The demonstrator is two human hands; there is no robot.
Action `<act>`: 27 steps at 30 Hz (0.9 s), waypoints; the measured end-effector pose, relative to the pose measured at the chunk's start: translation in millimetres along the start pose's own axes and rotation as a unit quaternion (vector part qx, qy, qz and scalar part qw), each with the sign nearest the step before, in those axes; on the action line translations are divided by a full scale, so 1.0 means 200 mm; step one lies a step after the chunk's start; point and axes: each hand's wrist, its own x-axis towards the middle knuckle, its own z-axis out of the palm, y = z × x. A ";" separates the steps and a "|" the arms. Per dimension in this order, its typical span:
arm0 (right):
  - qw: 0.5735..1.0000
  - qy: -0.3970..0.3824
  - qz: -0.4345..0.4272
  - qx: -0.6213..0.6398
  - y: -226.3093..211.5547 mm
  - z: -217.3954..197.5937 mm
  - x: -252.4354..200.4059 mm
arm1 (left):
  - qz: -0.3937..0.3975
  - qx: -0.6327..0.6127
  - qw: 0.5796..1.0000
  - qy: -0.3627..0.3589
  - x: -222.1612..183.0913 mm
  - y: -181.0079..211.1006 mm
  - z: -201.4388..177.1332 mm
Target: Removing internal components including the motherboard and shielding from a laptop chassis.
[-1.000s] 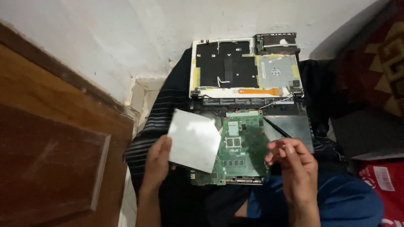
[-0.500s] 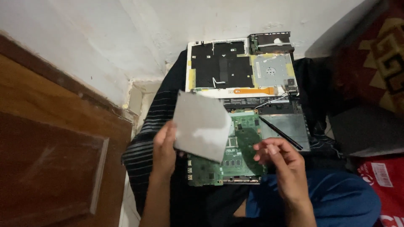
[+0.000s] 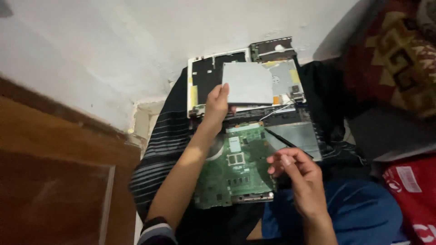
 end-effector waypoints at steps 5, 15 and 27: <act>0.999 0.021 0.036 0.025 0.03 -0.05 0.05 | -0.136 0.111 0.984 0.024 0.18 0.09 0.27; 0.998 -0.003 0.068 0.010 -0.01 -0.08 0.05 | -0.102 0.323 0.941 0.028 0.26 0.12 0.32; 0.998 -0.015 -0.004 -0.065 0.01 -0.09 0.04 | 0.103 0.445 0.887 -0.070 -0.11 0.41 0.06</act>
